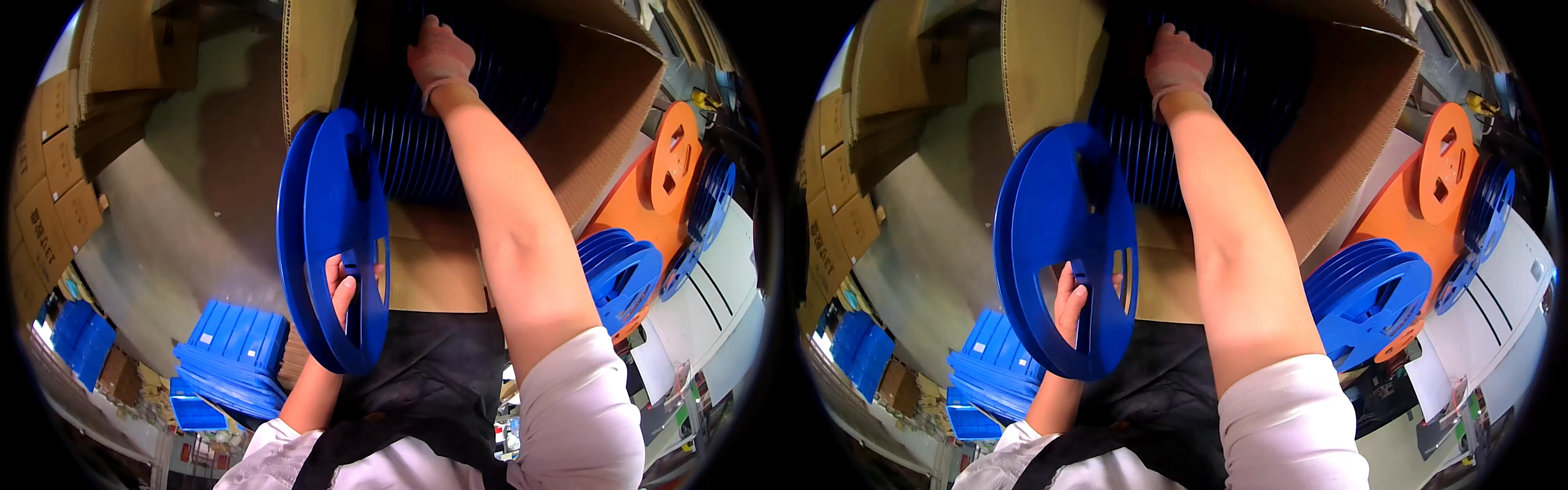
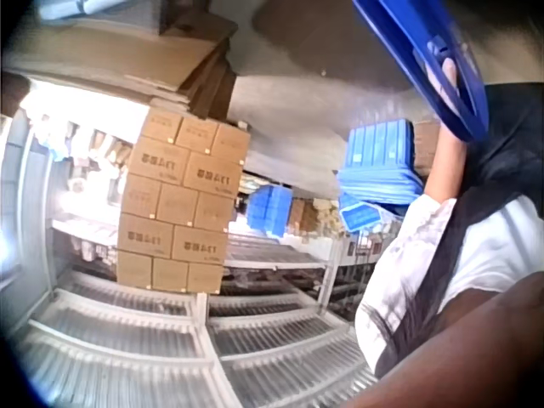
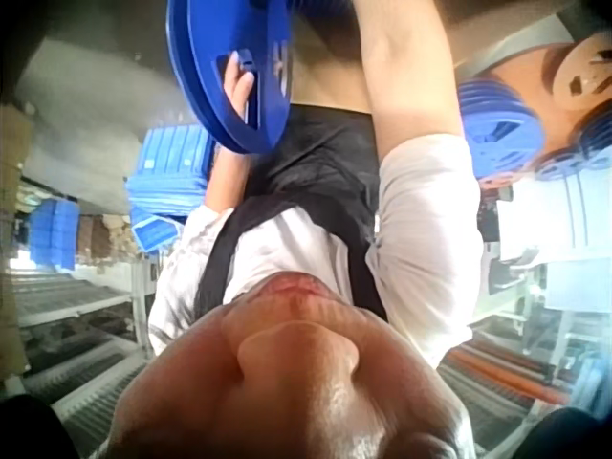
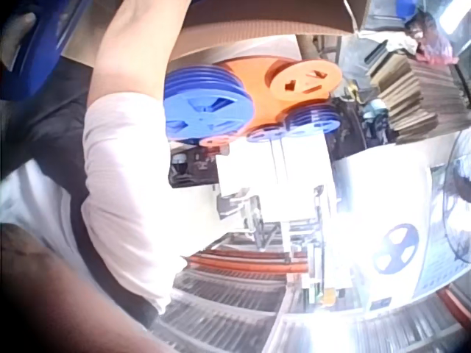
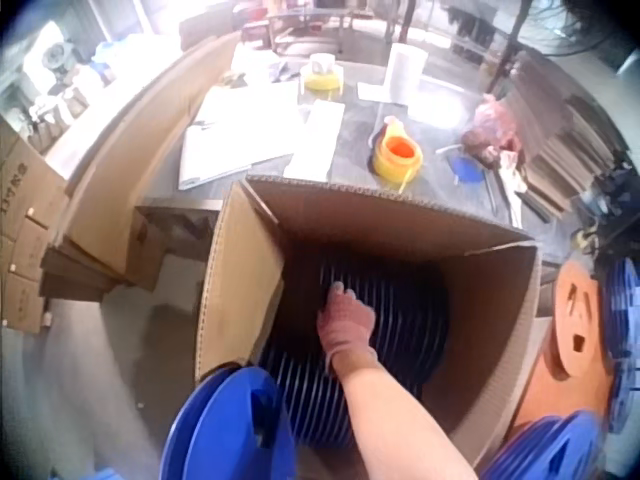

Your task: The person takes blue plastic reels from a box and a turntable, groups them by hand, and places them into yellow bags.

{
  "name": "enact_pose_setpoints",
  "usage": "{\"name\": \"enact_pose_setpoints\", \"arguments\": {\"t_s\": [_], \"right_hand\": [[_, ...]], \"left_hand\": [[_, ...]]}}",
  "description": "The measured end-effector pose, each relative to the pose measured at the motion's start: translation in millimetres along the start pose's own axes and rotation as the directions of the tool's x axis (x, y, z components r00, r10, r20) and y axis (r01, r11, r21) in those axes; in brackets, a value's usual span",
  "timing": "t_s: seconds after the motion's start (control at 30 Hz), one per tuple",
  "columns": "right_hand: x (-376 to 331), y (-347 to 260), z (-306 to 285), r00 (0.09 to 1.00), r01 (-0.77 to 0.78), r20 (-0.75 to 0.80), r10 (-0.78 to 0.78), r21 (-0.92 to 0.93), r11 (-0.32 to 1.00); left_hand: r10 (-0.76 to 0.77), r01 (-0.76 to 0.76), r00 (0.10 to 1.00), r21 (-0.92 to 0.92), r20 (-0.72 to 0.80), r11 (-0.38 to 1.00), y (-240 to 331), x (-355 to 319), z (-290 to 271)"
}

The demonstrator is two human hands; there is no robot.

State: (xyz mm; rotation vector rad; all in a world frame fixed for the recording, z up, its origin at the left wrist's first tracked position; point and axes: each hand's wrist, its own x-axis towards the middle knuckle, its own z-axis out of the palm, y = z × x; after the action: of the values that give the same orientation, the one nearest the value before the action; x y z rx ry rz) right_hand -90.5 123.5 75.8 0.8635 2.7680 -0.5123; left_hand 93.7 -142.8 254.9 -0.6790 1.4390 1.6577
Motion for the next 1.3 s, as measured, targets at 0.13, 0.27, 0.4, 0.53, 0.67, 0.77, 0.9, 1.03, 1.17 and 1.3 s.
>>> {"name": "enact_pose_setpoints", "arguments": {"t_s": [0.13, 0.27, 0.4, 0.53, 0.67, 0.77, 0.9, 1.03, 1.17, 1.3], "right_hand": [[-54, 4, -26, 0.98, 0.171, -0.17, -0.103, 0.461, 0.871], [-157, -6, -113, 0.962, 0.007, -0.162, 0.221, 0.821, 0.571], [-188, 19, -144, 0.802, 0.068, -0.447, 0.395, 0.726, 0.684], [-183, -5, -143, 0.853, 0.067, -0.389, 0.348, 0.743, 0.666], [-174, -6, -111, 0.838, 0.133, -0.469, 0.28, 0.672, 0.729], [-171, -7, -91, 0.837, 0.077, -0.45, 0.312, 0.661, 0.747], [-165, -2, -59, 0.848, -0.009, -0.406, 0.339, 0.63, 0.777], [-161, 11, -43, 0.947, -0.045, -0.119, 0.298, 0.87, 0.491], [-176, 35, -65, 0.946, -0.035, -0.034, 0.323, 0.978, 0.205], [-214, 70, -66, 0.921, -0.179, 0.103, 0.375, 0.969, 0.173]], "left_hand": [[0.039, -0.038, 0.999, -0.027, 0.023, 0.999, 2, -6, 0], [0.04, -0.041, 0.999, -0.051, -0.023, 0.998, 5, -10, 1], [-0.007, 0.002, 0.998, -0.09, -0.061, 0.996, 9, -15, 2], [-0.002, -0.001, 0.999, -0.073, -0.044, 0.997, 10, -13, 0], [0.028, -0.028, 0.999, 0.0, 0.037, 1.0, 21, 5, -1], [0.209, -0.209, 0.975, -0.015, 0.08, 0.978, 21, 43, 4], [0.325, -0.337, 0.93, 0.047, 0.173, 0.94, 44, 95, 24], [0.379, -0.395, 0.912, 0.081, 0.158, 0.915, 63, 119, 37], [0.354, -0.382, 0.915, 0.132, 0.194, 0.915, 74, 122, 34], [0.31, -0.336, 0.936, 0.153, 0.169, 0.93, 75, 123, 36]]}}
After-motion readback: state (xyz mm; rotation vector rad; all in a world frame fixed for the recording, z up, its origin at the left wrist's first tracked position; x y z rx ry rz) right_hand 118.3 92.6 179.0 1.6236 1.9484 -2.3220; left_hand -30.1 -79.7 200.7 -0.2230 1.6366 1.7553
